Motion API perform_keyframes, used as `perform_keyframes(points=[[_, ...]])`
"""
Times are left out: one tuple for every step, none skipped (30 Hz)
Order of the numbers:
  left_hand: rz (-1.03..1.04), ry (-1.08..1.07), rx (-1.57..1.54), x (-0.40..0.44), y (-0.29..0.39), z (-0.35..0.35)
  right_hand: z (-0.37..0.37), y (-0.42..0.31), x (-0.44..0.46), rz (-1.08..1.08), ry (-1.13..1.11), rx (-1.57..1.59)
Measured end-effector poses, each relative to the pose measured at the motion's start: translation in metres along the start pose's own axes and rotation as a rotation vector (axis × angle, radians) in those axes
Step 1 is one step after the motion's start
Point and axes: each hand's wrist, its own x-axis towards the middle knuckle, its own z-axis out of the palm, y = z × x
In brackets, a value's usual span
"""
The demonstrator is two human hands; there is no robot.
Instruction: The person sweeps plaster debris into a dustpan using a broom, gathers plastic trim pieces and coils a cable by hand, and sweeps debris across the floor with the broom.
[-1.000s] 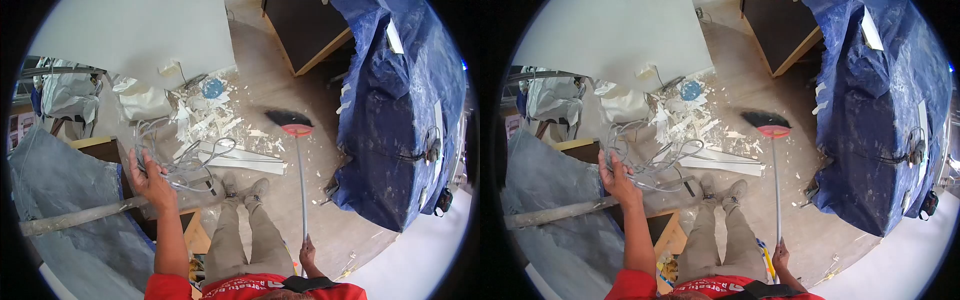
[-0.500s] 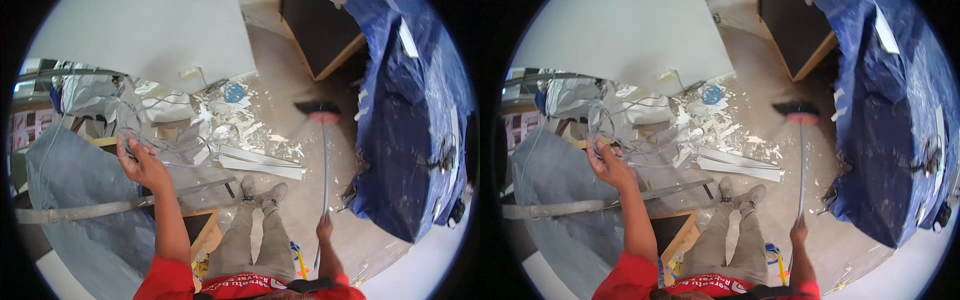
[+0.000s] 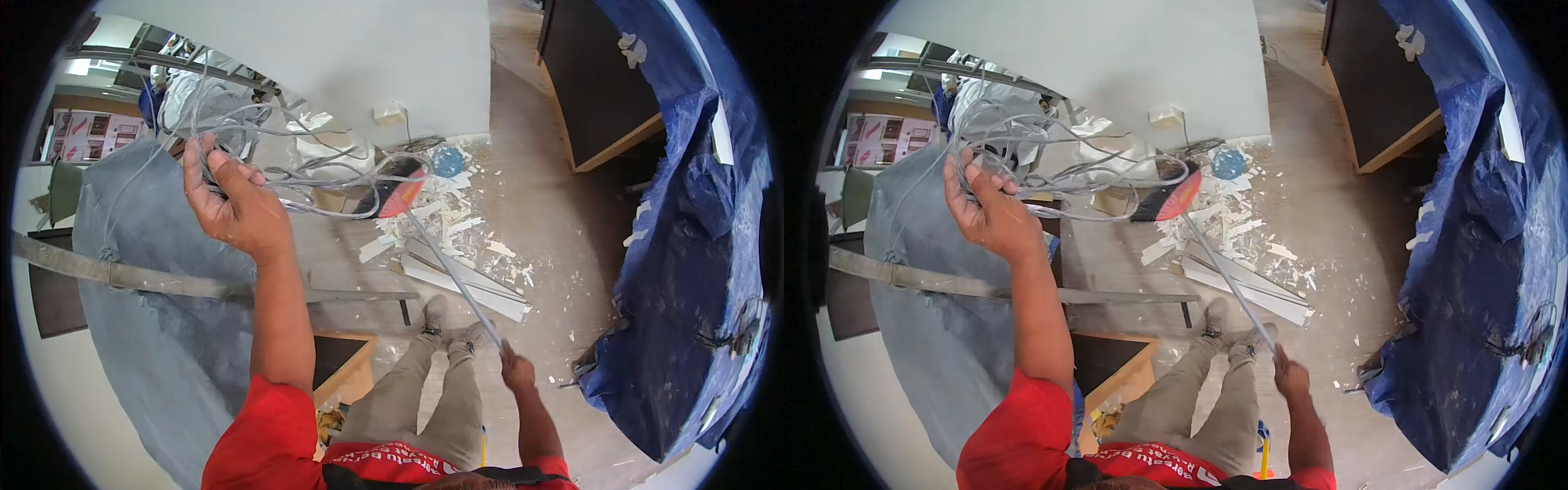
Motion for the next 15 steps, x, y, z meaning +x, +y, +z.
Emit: perform_keyframes(points=[[0.008, 0.004, 0.003, 0.002, 0.003, -0.001, -0.007, -0.008, 0.025, 0.013, -0.040, -0.050], [0.014, -0.001, 0.036, 0.005, 0.006, -0.001, -0.013, -0.016, 0.045, -0.035, -0.008, -0.058], [0.019, -0.008, 0.073, 0.007, 0.009, -0.002, -0.015, -0.024, 0.057, -0.082, 0.018, -0.064], [0.028, -0.001, 0.082, 0.011, 0.011, -0.003, -0.020, -0.031, 0.062, -0.096, 0.013, -0.064], [0.024, -0.032, 0.104, 0.016, 0.013, -0.001, -0.031, -0.040, 0.066, -0.100, -0.004, -0.011], [0.019, -0.060, 0.129, 0.021, 0.013, 0.000, -0.039, -0.049, 0.067, -0.106, -0.027, 0.038], [0.028, -0.044, 0.142, 0.026, 0.011, 0.000, -0.044, -0.054, 0.067, -0.126, -0.033, 0.030], [0.017, -0.153, 0.070, 0.032, 0.008, 0.001, -0.047, -0.057, 0.063, -0.099, -0.061, 0.076], [0.006, -0.259, -0.003, 0.036, 0.005, 0.003, -0.047, -0.056, 0.058, -0.073, -0.088, 0.117], [0.084, -0.316, 0.103, 0.039, 0.001, 0.004, -0.021, -0.039, 0.064, -0.222, 0.011, 0.238], [0.161, -0.371, 0.212, 0.039, -0.003, 0.006, -0.017, -0.048, 0.067, -0.272, -0.015, 0.289], [0.201, -0.415, 0.192, 0.033, -0.003, 0.010, -0.017, -0.066, 0.071, -0.284, -0.049, 0.369], [0.245, -0.460, 0.175, 0.024, -0.001, 0.016, -0.018, -0.091, 0.078, -0.308, -0.068, 0.402], [0.266, -0.488, 0.112, 0.014, 0.003, 0.022, -0.019, -0.116, 0.084, -0.331, -0.089, 0.434], [0.290, -0.520, 0.049, 0.005, 0.007, 0.028, -0.019, -0.144, 0.098, -0.300, -0.171, 0.426]])
